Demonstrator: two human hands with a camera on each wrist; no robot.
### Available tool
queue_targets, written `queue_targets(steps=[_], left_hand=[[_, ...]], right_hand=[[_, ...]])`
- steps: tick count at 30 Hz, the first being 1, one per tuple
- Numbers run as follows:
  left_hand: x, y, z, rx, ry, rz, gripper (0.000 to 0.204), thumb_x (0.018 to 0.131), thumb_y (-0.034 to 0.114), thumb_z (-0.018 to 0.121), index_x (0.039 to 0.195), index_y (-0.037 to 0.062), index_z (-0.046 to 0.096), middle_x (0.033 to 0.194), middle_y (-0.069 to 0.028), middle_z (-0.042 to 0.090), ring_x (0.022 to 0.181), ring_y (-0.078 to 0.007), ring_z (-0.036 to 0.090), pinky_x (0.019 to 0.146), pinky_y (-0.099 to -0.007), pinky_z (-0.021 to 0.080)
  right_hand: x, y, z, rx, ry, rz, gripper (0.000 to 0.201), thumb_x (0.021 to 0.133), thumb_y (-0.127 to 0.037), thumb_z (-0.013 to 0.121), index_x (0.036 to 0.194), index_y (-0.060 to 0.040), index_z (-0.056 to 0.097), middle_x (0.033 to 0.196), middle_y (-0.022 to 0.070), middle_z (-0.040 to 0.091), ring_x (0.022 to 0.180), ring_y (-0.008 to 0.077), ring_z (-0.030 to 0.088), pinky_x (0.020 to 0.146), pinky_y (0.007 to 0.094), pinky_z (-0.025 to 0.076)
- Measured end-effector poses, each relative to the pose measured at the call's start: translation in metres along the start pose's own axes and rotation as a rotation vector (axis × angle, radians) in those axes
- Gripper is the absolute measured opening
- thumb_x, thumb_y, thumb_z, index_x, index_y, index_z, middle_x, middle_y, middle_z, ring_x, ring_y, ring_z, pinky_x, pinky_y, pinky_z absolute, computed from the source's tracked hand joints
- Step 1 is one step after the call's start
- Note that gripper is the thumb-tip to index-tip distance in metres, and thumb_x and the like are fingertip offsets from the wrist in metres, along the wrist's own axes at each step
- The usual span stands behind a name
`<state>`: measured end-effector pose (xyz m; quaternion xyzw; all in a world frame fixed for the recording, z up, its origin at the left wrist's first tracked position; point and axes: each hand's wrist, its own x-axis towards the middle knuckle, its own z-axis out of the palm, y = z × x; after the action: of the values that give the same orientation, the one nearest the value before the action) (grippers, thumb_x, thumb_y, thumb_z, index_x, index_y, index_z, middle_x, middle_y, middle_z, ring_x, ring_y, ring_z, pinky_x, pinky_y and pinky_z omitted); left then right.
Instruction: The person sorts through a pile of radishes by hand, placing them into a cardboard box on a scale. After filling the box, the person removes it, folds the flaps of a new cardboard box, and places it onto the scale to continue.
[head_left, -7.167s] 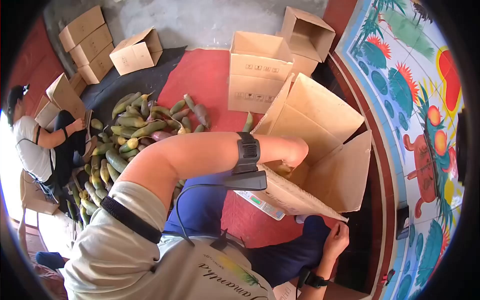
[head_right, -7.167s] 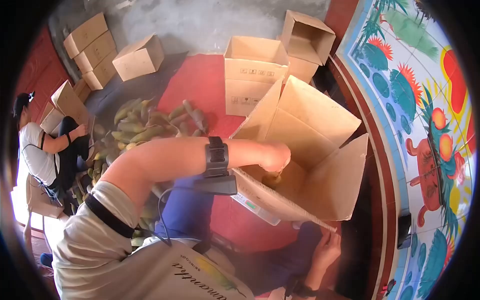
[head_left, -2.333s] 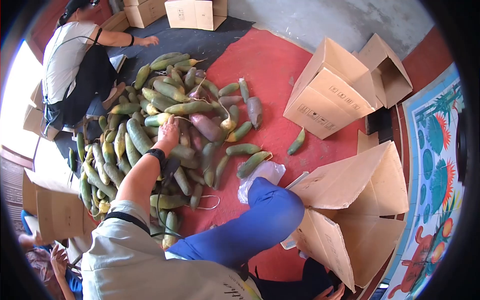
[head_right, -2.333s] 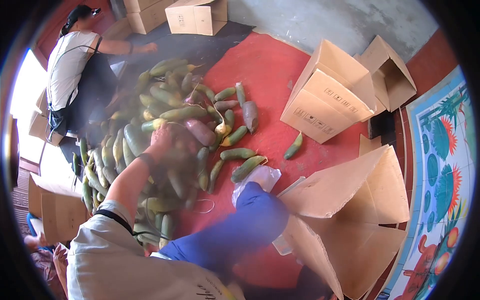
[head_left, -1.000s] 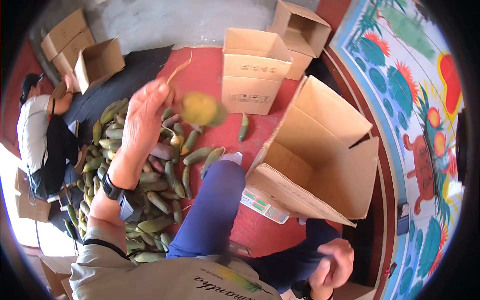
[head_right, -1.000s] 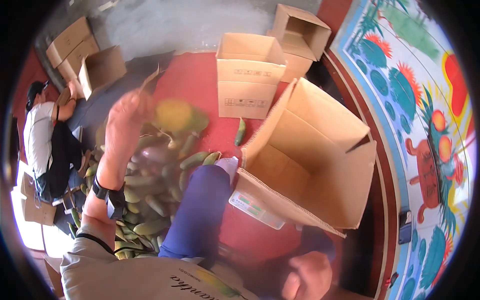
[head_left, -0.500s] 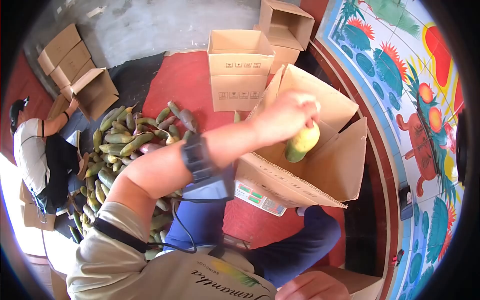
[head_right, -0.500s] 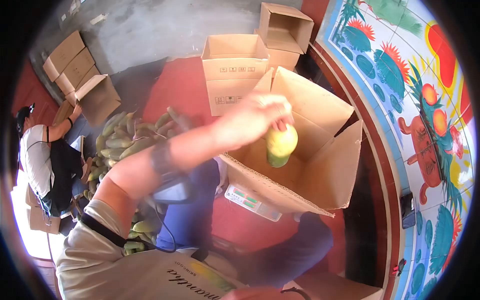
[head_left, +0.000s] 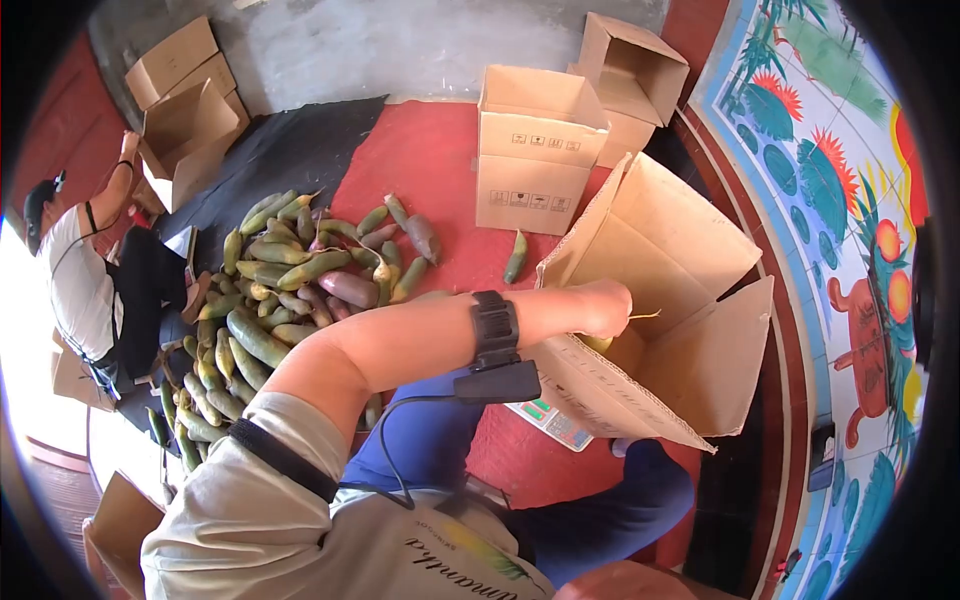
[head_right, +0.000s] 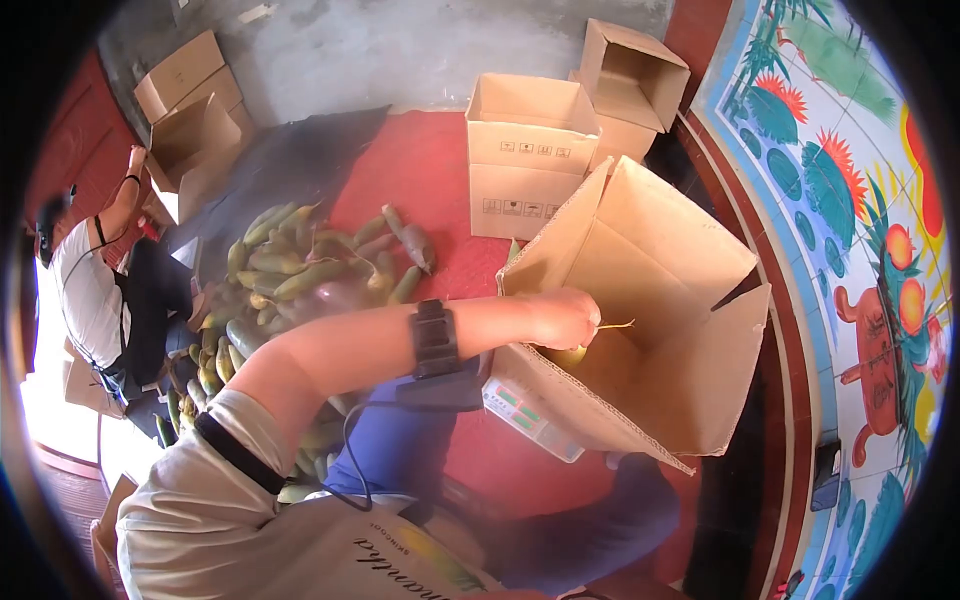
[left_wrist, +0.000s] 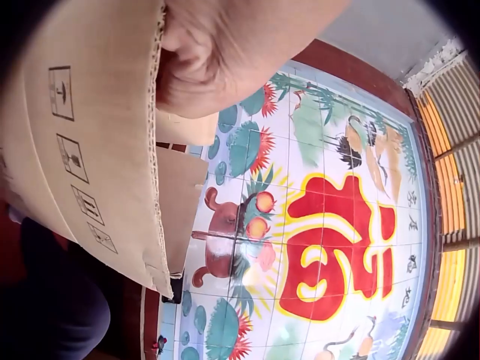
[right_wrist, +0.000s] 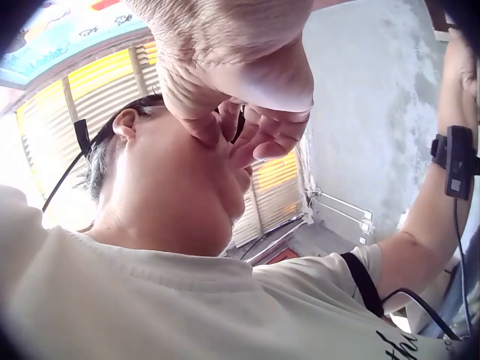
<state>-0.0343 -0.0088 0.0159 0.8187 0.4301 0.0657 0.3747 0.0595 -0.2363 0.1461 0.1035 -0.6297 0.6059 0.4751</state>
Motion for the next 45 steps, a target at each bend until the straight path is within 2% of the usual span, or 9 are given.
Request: queue_targets(steps=[10,17,25,28,30,33,36,38,45], left_hand=[[0.027,-0.007,0.01,0.339,-0.052,0.116,0.016,0.077,0.005,0.053,0.081,0.0007,0.068,0.086,-0.0213,0.065,0.082,-0.0367,0.063,0.073,-0.0428,0.049],[0.022,0.004,0.003,0.05,0.073,-0.021,0.019,0.074,0.002,0.056,0.088,-0.0008,0.069,0.095,-0.0213,0.066,0.091,-0.036,0.064,0.074,-0.0425,0.052],[-0.017,0.018,-0.009,-0.024,0.559,0.372,0.017,0.09,0.016,0.049,0.085,0.002,0.058,0.086,-0.0159,0.061,0.084,-0.0355,0.06,0.073,-0.0451,0.047],[-0.044,0.015,-0.02,-0.125,0.71,0.605,0.011,0.088,0.012,0.052,0.084,0.0019,0.056,0.082,-0.0147,0.06,0.082,-0.034,0.06,0.07,-0.0422,0.048],[-0.068,0.007,-0.034,-0.164,0.789,0.644,0.007,0.087,0.009,0.057,0.087,0.0023,0.058,0.081,-0.0132,0.059,0.078,-0.0321,0.06,0.069,-0.0382,0.049],[-0.102,-0.031,-0.054,-0.108,0.955,0.519,0.011,0.088,0.011,0.059,0.092,0.0018,0.062,0.082,-0.0108,0.061,0.076,-0.023,0.061,0.07,-0.0331,0.049],[-0.137,-0.084,-0.072,-0.117,1.062,0.23,0.012,0.089,0.011,0.058,0.091,-0.0003,0.063,0.085,-0.009,0.064,0.077,-0.0168,0.06,0.07,-0.0313,0.048],[-0.157,-0.14,-0.075,-0.073,0.997,0.07,0.014,0.086,0.012,0.057,0.09,-0.0013,0.06,0.082,-0.0184,0.06,0.073,-0.0356,0.059,0.066,-0.0385,0.047],[-0.228,-0.331,0.02,0.166,0.754,-0.446,0.021,0.085,0.022,0.053,0.084,0.0024,0.061,0.082,-0.023,0.061,0.081,-0.0409,0.06,0.071,-0.047,0.048]], right_hand=[[-0.001,0.009,-0.004,-0.08,-0.024,-0.004,0.014,0.088,-0.02,0.064,0.084,-0.0065,0.066,0.09,0.0152,0.064,0.068,0.0221,0.061,0.056,0.0304,0.045],[0.0,0.014,0.002,-0.189,-0.084,0.152,0.011,0.086,-0.014,0.063,0.084,-0.0032,0.063,0.095,0.0182,0.064,0.072,0.0261,0.065,0.059,0.0344,0.05],[0.002,0.026,0.002,-0.041,-0.151,0.055,0.014,0.087,-0.013,0.063,0.089,-0.0001,0.061,0.098,0.0227,0.062,0.076,0.0314,0.064,0.062,0.0378,0.051],[-0.002,0.041,-0.002,0.111,-0.202,-0.21,0.015,0.087,-0.013,0.062,0.091,0.001,0.06,0.099,0.0243,0.062,0.077,0.0334,0.063,0.063,0.0391,0.051],[-0.011,0.015,-0.01,0.099,-0.131,0.125,0.018,0.087,-0.015,0.063,0.091,0.0019,0.058,0.095,0.024,0.061,0.077,0.0328,0.062,0.063,0.0388,0.05],[-0.074,-0.002,-0.053,0.094,-0.074,0.283,0.014,0.087,-0.009,0.056,0.096,0.0019,0.056,0.09,0.0169,0.058,0.079,0.0286,0.057,0.069,0.0371,0.046],[-0.063,0.0,-0.022,-0.648,0.531,0.219,0.022,0.086,-0.02,0.064,0.085,0.001,0.056,0.084,0.0176,0.059,0.072,0.0264,0.057,0.061,0.0366,0.047],[-0.066,0.007,-0.025,-0.995,0.77,0.292,0.022,0.086,-0.021,0.062,0.082,-0.0004,0.054,0.077,0.0119,0.054,0.072,0.0221,0.053,0.067,0.0351,0.044],[-0.135,0.006,-0.057,-1.427,0.868,0.417,0.014,0.094,-0.011,0.046,0.087,-0.0009,0.052,0.084,0.0075,0.051,0.083,0.0158,0.048,0.079,0.0289,0.039]])
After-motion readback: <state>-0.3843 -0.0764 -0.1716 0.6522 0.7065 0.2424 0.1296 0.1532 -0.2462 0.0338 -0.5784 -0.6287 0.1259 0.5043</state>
